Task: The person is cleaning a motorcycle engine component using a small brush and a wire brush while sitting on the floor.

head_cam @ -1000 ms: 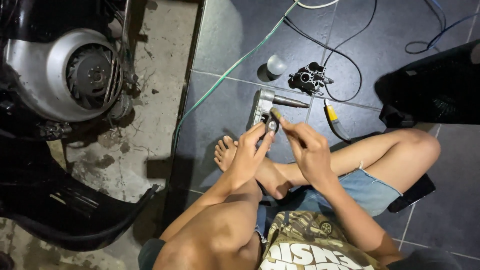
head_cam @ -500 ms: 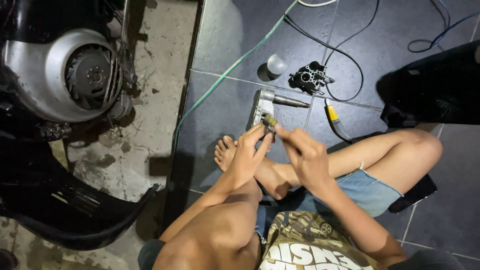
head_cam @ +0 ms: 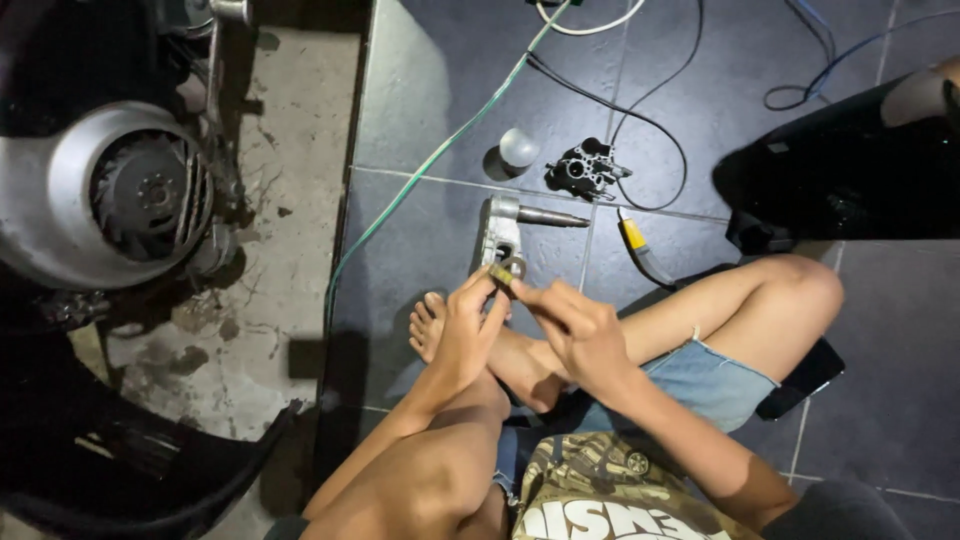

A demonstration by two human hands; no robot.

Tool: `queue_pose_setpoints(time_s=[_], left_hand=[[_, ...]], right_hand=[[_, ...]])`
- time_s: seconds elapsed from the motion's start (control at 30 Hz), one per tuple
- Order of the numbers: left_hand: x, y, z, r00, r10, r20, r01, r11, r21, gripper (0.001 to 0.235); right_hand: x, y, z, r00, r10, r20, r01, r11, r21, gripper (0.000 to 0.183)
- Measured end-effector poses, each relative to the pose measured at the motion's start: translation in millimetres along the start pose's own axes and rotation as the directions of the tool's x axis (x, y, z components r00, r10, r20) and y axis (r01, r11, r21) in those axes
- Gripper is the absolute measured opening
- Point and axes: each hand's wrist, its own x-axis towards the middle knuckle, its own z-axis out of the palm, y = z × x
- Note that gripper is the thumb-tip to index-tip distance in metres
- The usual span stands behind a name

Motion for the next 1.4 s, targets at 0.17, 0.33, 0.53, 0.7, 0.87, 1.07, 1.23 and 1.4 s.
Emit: queue_pose_setpoints(time_s=[0.17,0.33,0.53,0.7,0.87,1.07,1.23,1.4], left_hand=[[7,17,-6,1.000,-0.008,0.029,0.009,1.000,-0.029,0.025],[5,12,-4,0.999,-0.017,0.033,0.017,1.000,-0.017,0.031],[6,7,-1,1.000,0.003,-0.003,-0.003,0.999,-0.052,0.023],[4,5,-2,1.000,0.010,-0.027,-0.011,0.998,-0.063,0.018],[9,18,-2,0.998,0.019,-0.053,-0.022,0.998,-0.057,0.022],[5,8,1,0.998,0.026,-0.052,-0.027,0.999,-0.027,0.022],[5,7,1,0.998,0.029,-0.057,-0.031,0.999,-0.041,0.019],[10,27,-10,0.996,0.048,-0.069,-0.051,0.998,-0.048,0.024]], right_hand=[[4,11,2,0.999,0.021,-0.025,-0.021,1.000,0.009,0.021],[9,14,-1,0.999,0.043,-0.025,-0.042,0.999,0.028,0.020],[7,4,-1,0.999,0.020,0.037,-0.021,0.999,0.029,0.021],[-3,7,8,0.999,0.019,0.043,-0.018,1.000,-0.013,0.022],[5,6,3,1.000,0.022,-0.022,-0.022,1.000,-0.010,0.020],[11,4,2,0.999,0.012,-0.044,-0.012,1.000,0.003,0.017],[9,9,3,0.999,-0.036,-0.021,0.036,0.999,0.025,0.018],[1,-5,5,0.999,-0.026,-0.020,0.025,0.997,-0.069,0.018]])
